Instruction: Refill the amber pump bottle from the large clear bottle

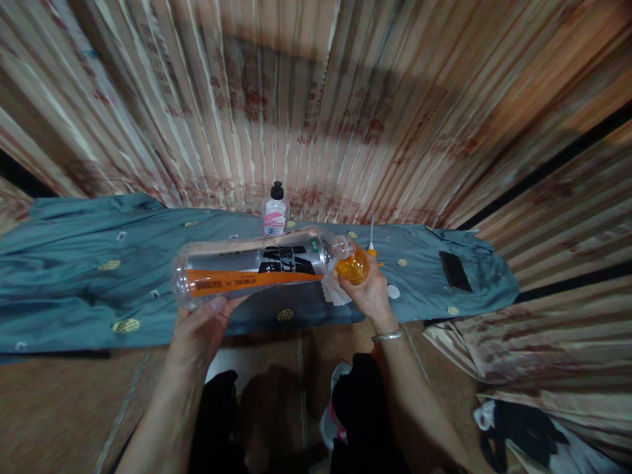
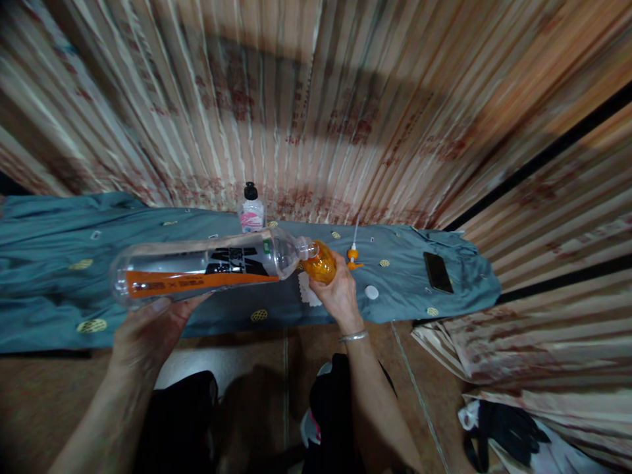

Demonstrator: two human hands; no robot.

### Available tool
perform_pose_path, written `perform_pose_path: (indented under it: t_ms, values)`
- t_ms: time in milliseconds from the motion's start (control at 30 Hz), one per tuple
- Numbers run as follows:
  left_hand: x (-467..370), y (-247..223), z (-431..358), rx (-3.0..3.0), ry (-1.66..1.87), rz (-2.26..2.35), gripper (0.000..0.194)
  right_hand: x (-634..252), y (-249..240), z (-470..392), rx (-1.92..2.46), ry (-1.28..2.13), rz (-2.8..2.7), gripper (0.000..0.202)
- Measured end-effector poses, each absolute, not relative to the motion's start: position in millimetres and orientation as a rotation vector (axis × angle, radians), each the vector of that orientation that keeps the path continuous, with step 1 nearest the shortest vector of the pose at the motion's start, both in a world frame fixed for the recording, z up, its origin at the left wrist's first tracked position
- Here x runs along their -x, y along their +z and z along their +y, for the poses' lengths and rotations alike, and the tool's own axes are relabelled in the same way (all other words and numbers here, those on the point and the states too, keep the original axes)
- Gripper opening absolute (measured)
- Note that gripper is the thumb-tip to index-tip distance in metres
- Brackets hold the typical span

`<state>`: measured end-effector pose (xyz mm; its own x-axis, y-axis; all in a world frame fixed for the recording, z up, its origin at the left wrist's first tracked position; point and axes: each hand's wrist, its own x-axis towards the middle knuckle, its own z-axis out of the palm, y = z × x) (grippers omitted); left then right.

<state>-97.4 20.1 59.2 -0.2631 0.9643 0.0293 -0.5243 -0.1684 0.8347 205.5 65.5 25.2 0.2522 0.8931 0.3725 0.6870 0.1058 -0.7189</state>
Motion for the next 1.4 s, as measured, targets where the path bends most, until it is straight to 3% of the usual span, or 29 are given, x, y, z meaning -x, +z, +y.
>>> perform_pose_path:
  t_ms: [267, 1067, 1400]
  values:
    - [96.5, 59.6, 19.0, -0.72, 1.669, 0.907, 0.045, -205.1, 26.6, 65.1, 1.661, 0.316, -1.48, 0.074]
    - [99.3, 58.2, 17.8, -0.712, 1.658, 0.9, 0.059, -203.8, 26.7, 64.7, 1.638, 0.299, -1.496, 0.072]
    - [97.8, 59.6, 17.5, -0.713, 1.675, 0.891, 0.055, -203.8, 26.6, 65.4, 1.657, 0.288, -1.495, 0.072]
